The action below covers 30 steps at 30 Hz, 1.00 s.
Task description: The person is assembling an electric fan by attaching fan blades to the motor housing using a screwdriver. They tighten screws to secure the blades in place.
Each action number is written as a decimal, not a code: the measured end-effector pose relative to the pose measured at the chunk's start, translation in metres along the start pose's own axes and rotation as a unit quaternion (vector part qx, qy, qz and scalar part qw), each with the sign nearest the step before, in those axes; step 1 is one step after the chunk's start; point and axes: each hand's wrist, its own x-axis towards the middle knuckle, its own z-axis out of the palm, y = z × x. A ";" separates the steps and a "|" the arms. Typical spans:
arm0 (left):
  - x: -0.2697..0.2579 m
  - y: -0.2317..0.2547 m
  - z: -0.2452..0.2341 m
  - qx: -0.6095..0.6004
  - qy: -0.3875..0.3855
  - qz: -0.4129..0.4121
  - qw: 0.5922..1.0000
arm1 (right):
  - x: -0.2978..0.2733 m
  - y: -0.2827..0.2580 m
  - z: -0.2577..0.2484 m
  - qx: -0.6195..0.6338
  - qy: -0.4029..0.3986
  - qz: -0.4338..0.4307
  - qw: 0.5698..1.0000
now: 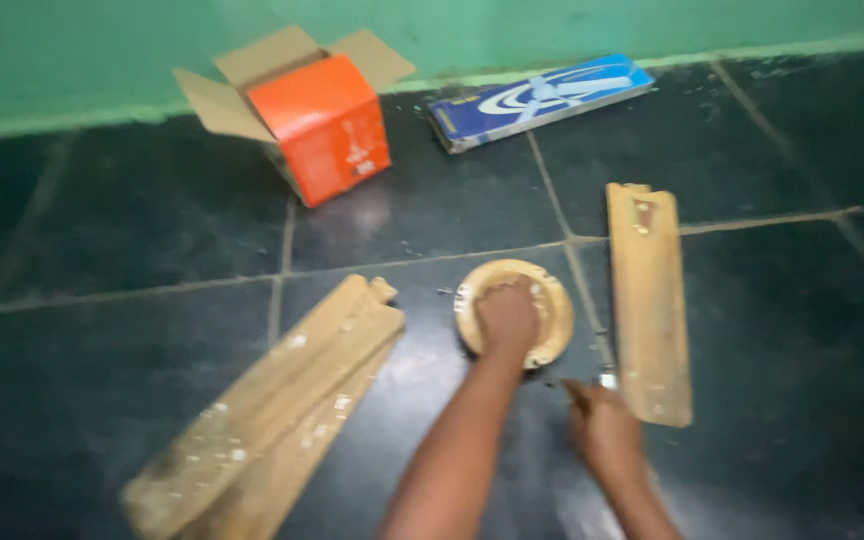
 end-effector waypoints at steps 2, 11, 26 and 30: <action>-0.002 0.003 0.001 -0.003 -0.038 -0.014 0.999 | -0.002 -0.007 0.007 0.001 0.012 0.007 1.000; 0.002 -0.001 0.005 -0.031 -0.028 -0.040 0.998 | 0.001 -0.017 0.000 -0.005 0.027 -0.016 0.999; -0.003 0.003 -0.014 0.013 -0.049 -0.028 0.998 | 0.008 -0.043 0.000 -0.025 0.009 -0.002 1.000; -0.004 0.003 -0.017 0.004 -0.062 -0.031 0.998 | 0.007 -0.040 0.001 -0.024 -0.007 0.042 0.999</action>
